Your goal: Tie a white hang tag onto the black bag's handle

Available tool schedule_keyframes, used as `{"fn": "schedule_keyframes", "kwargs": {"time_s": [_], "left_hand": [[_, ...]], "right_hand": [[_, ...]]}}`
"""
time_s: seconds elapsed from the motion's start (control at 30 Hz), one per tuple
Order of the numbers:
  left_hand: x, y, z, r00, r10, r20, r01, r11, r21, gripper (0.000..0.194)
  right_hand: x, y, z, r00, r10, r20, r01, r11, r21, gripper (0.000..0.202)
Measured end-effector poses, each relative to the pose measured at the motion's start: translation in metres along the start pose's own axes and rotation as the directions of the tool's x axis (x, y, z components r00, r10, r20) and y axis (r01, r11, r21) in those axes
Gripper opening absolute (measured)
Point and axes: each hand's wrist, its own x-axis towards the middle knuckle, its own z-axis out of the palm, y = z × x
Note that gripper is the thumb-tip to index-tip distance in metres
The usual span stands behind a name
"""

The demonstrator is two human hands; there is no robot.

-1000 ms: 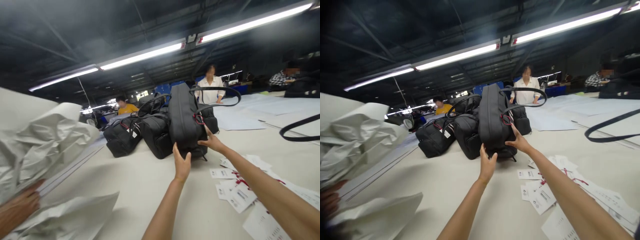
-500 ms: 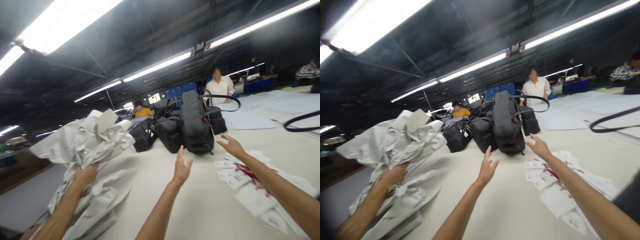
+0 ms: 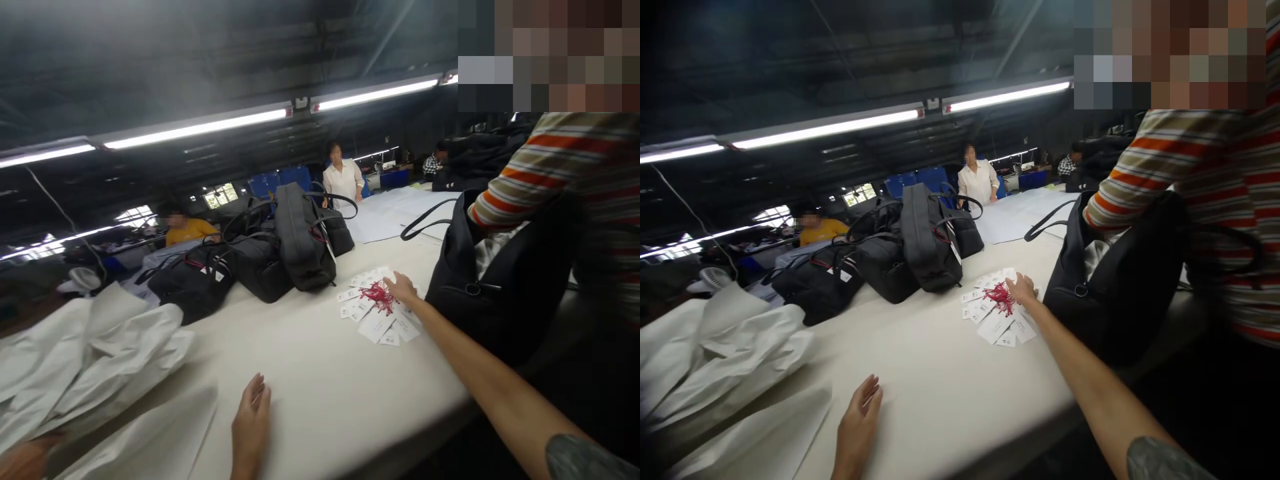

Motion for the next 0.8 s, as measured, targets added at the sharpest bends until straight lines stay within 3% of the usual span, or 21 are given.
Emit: {"fn": "schedule_keyframes", "kwargs": {"time_s": [0.07, 0.33, 0.5, 0.63, 0.7, 0.8], "left_hand": [[0.004, 0.000, -0.001, 1.000, -0.020, -0.018, 0.020, 1.000, -0.017, 0.060], [0.007, 0.004, 0.006, 1.000, -0.002, -0.013, 0.000, 0.991, -0.137, 0.049], [0.002, 0.008, 0.013, 0.995, 0.054, -0.088, -0.068, 0.984, -0.164, 0.035], [0.005, 0.010, 0.013, 0.990, 0.039, -0.139, -0.062, 0.985, -0.163, 0.031], [0.002, 0.013, 0.009, 0.991, 0.030, -0.127, -0.054, 0.981, -0.187, 0.033], [-0.005, 0.012, 0.002, 0.996, 0.001, -0.089, -0.023, 0.968, -0.249, 0.046]], "right_hand": [[-0.002, -0.002, 0.009, 0.999, -0.007, 0.042, 0.008, 0.999, -0.037, 0.050], [-0.038, -0.009, 0.039, 0.942, -0.294, 0.160, 0.314, 0.942, -0.120, 0.055], [-0.044, -0.001, 0.074, 0.854, -0.469, 0.226, 0.489, 0.872, -0.037, 0.065], [-0.063, -0.005, 0.104, 0.748, -0.616, 0.246, 0.608, 0.785, 0.119, 0.066], [-0.087, -0.016, 0.092, 0.723, -0.643, 0.253, 0.609, 0.766, 0.205, 0.065], [-0.125, -0.033, 0.049, 0.747, -0.652, 0.131, 0.566, 0.726, 0.390, 0.058]]}}
